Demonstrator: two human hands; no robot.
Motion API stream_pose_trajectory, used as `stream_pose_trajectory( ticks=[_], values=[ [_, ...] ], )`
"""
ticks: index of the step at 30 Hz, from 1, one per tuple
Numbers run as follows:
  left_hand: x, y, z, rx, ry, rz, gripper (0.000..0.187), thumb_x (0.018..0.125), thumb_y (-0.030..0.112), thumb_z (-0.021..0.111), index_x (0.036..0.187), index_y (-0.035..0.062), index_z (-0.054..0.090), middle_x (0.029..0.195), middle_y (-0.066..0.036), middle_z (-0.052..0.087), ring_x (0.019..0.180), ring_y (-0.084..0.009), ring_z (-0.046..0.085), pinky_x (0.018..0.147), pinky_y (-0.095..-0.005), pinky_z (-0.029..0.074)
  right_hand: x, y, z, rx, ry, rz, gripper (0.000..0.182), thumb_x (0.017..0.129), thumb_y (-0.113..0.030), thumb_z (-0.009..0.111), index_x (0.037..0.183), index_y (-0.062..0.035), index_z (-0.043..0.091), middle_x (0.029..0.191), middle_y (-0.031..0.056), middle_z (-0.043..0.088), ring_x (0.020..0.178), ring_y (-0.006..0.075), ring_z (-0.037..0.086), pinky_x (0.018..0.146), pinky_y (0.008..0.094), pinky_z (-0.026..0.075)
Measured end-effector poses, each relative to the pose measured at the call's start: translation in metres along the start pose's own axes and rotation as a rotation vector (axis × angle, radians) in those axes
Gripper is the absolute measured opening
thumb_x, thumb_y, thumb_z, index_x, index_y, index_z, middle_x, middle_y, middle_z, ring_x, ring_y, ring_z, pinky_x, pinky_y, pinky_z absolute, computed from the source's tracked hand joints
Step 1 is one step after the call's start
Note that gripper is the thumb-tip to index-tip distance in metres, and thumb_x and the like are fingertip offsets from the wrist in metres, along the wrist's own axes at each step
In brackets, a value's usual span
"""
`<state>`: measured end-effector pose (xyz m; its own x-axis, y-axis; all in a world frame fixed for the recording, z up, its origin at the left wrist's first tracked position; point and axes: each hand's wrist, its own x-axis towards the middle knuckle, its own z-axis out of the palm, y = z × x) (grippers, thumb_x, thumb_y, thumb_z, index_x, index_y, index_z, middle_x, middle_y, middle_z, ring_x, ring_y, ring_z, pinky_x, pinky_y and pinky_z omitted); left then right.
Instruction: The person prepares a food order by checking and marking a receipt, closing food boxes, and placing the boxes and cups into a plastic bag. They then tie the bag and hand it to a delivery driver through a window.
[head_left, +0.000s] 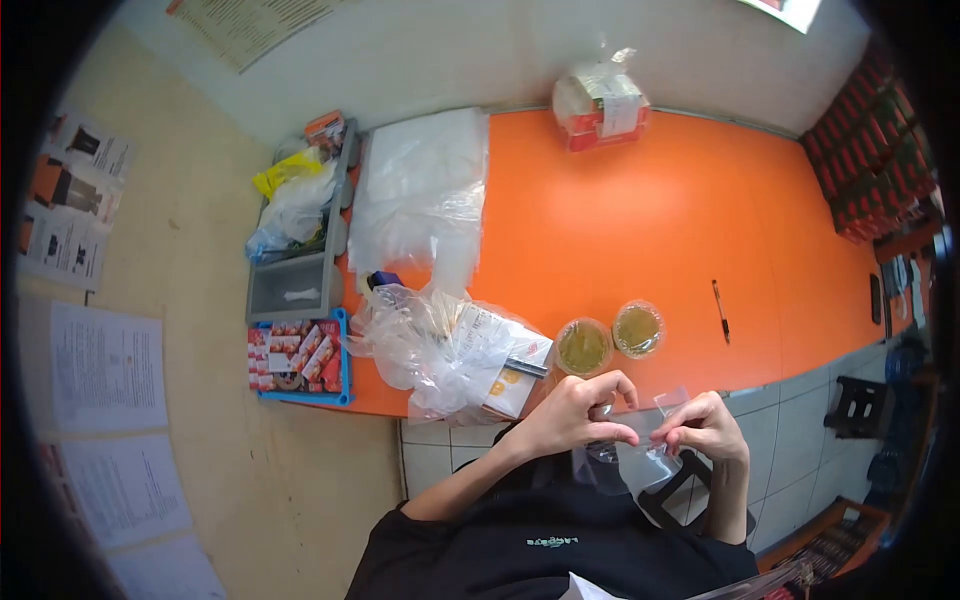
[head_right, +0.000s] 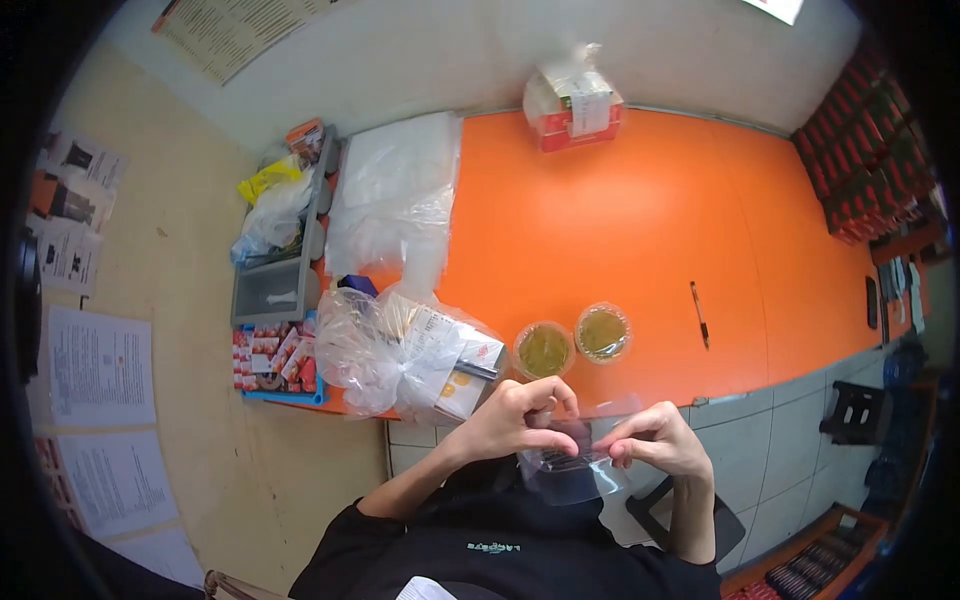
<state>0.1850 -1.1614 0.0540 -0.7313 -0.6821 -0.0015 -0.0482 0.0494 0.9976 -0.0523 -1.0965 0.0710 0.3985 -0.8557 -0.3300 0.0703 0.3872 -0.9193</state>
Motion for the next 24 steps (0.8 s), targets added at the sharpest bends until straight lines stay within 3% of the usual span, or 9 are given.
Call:
stream_pose_trajectory(
  ticks=[4, 6, 7, 9, 11, 16, 19, 22, 24],
  values=[
    [0.016, -0.001, 0.011, 0.069, 0.127, -0.068, 0.034, 0.068, 0.02, 0.082, 0.09, 0.0084, 0.058, 0.052, 0.006, 0.037, 0.05, -0.0048, 0.036, 0.046, -0.0243, 0.029, 0.015, 0.01, -0.027, 0.1, 0.142, 0.161, 0.012, 0.078, -0.005, 0.072, 0.078, 0.0055, 0.067, 0.07, 0.0103, 0.067, 0.06, 0.0117, 0.062, 0.054, 0.0229, 0.051],
    [0.038, 0.001, 0.034, 0.694, 0.587, 0.212, 0.04, 0.065, 0.024, 0.084, 0.093, 0.0087, 0.06, 0.064, 0.001, 0.051, 0.06, -0.0103, 0.05, 0.05, -0.0266, 0.038, 0.017, 0.011, -0.036, -0.016, 0.328, 0.054, 0.013, 0.075, -0.004, 0.075, 0.072, 0.0045, 0.065, 0.07, 0.0104, 0.067, 0.061, 0.0114, 0.062, 0.055, 0.022, 0.051],
    [0.045, 0.016, 0.045, 0.975, 0.761, 0.126, 0.044, 0.062, 0.026, 0.084, 0.096, 0.0094, 0.061, 0.083, -0.006, 0.057, 0.073, -0.02, 0.057, 0.057, -0.0321, 0.046, 0.01, 0.01, -0.04, -0.058, 0.41, 0.023, 0.014, 0.074, -0.004, 0.075, 0.071, 0.0039, 0.064, 0.07, 0.0103, 0.067, 0.062, 0.0113, 0.062, 0.055, 0.0216, 0.051],
    [0.046, 0.03, 0.086, 0.696, 0.784, 0.068, 0.044, 0.062, 0.026, 0.084, 0.097, 0.0095, 0.061, 0.089, -0.007, 0.057, 0.072, -0.0219, 0.058, 0.06, -0.0328, 0.048, -0.003, 0.016, -0.049, -0.062, 0.525, -0.188, 0.015, 0.071, -0.001, 0.077, 0.067, 0.0022, 0.063, 0.069, 0.0092, 0.066, 0.064, 0.011, 0.062, 0.057, 0.0218, 0.05],
    [0.048, 0.032, 0.137, 0.322, 0.64, -0.094, 0.045, 0.065, 0.027, 0.081, 0.097, 0.0076, 0.057, 0.09, -0.007, 0.057, 0.078, -0.025, 0.062, 0.067, -0.0362, 0.05, -0.015, 0.021, -0.045, 0.135, 0.355, -0.064, 0.017, 0.071, -0.001, 0.077, 0.067, 0.0021, 0.061, 0.068, 0.0099, 0.065, 0.061, 0.0115, 0.059, 0.055, 0.0222, 0.047],
    [0.054, 0.049, 0.174, 0.241, 0.613, -0.076, 0.027, 0.079, 0.008, 0.07, 0.105, 0.0023, 0.067, 0.086, -0.013, 0.068, 0.076, -0.0203, 0.068, 0.067, -0.0291, 0.054, -0.047, -0.003, -0.09, 0.23, 0.043, 0.011, 0.009, 0.071, -0.004, 0.076, 0.075, 0.0014, 0.071, 0.07, 0.0086, 0.067, 0.063, 0.0123, 0.061, 0.056, 0.0243, 0.047],
    [0.055, 0.065, 0.185, 0.188, 0.676, -0.051, 0.022, 0.085, 0.007, 0.064, 0.106, 0.0, 0.066, 0.09, -0.015, 0.068, 0.077, -0.0204, 0.068, 0.067, -0.0281, 0.053, -0.047, -0.028, -0.097, -0.277, -0.049, -0.385, 0.01, 0.072, -0.008, 0.077, 0.076, -0.0001, 0.071, 0.071, 0.0074, 0.068, 0.061, 0.0107, 0.061, 0.055, 0.0238, 0.046],
    [0.056, 0.064, 0.191, 0.387, 0.902, -0.083, 0.016, 0.09, 0.007, 0.059, 0.101, -0.0027, 0.066, 0.09, -0.013, 0.07, 0.075, -0.0139, 0.067, 0.067, -0.0244, 0.051, -0.052, -0.043, -0.098, -0.444, -0.018, -0.388, 0.012, 0.073, -0.011, 0.077, 0.076, -0.0012, 0.07, 0.069, 0.0066, 0.067, 0.059, 0.0097, 0.06, 0.054, 0.023, 0.046],
    [0.052, 0.053, 0.179, 0.075, 0.978, -0.218, 0.015, 0.092, 0.006, 0.056, 0.101, -0.0005, 0.066, 0.086, -0.013, 0.069, 0.074, -0.013, 0.066, 0.066, -0.0235, 0.052, -0.055, -0.053, -0.115, -0.481, 0.063, -0.298, 0.012, 0.074, -0.011, 0.076, 0.076, -0.002, 0.068, 0.065, 0.0061, 0.064, 0.062, 0.0106, 0.061, 0.054, 0.0233, 0.047]
  ],
)
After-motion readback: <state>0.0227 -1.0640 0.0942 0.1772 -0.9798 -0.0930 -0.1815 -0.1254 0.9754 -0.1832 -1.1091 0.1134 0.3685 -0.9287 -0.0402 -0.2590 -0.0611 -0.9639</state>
